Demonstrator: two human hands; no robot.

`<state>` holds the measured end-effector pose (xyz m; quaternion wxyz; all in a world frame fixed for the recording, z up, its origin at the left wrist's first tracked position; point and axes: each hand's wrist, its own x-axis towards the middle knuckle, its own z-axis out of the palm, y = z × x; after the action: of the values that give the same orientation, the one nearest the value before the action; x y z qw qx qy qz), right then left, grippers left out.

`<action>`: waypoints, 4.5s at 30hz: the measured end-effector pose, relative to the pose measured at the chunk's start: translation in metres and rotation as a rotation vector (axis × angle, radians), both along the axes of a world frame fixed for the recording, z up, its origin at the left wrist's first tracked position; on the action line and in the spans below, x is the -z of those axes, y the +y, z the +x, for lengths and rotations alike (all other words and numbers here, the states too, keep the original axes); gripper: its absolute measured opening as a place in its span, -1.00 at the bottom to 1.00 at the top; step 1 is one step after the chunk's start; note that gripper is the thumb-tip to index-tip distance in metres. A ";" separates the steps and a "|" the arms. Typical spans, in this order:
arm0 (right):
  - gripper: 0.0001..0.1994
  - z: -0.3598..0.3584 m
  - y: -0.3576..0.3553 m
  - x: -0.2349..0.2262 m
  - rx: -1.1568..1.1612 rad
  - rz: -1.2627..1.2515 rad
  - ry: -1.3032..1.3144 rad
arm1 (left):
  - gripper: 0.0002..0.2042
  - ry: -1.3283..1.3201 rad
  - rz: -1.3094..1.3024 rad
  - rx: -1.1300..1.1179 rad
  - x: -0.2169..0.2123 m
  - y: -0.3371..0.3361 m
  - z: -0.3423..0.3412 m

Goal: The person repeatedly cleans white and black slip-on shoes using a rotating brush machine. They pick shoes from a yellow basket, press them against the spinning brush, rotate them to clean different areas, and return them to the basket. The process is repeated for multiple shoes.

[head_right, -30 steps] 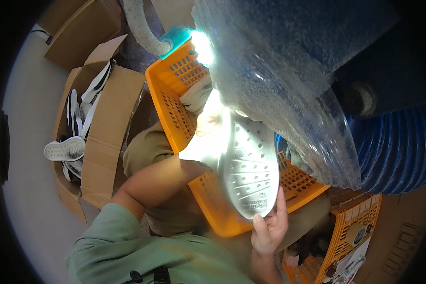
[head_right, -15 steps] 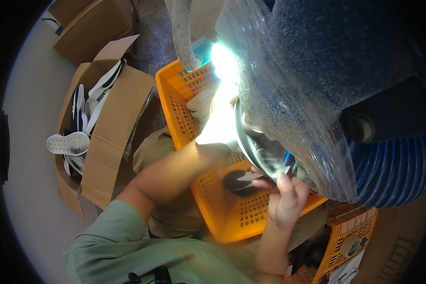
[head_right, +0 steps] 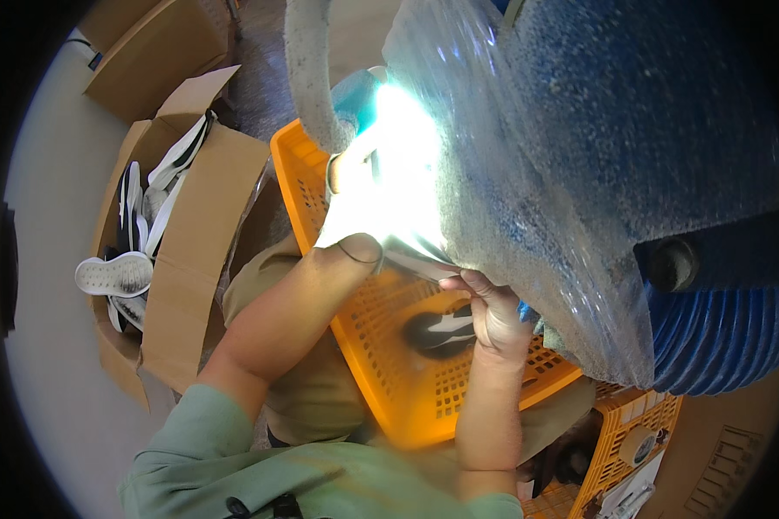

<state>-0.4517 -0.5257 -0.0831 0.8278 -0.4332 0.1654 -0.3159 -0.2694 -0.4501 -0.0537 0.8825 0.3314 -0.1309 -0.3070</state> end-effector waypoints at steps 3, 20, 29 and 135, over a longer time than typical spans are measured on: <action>-0.53 0.007 0.005 0.001 -0.012 -0.028 -0.052 | -0.74 0.209 0.086 -0.013 -0.004 0.006 0.001; -0.51 0.004 -0.086 0.206 -0.840 -0.837 1.379 | -0.53 0.461 -0.393 0.163 0.026 0.102 0.095; -0.06 -0.108 -0.152 0.364 -1.204 -0.579 1.695 | -0.50 0.651 -0.634 -0.383 0.049 0.119 0.153; -0.44 -0.079 -0.002 -0.029 0.186 -0.082 0.300 | -0.41 0.066 -0.276 0.553 0.021 0.018 -0.075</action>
<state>-0.5309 -0.5282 -0.0540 0.7426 -0.4916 0.3136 -0.3294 -0.3445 -0.4323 -0.0749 0.8058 0.1502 -0.2277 -0.5256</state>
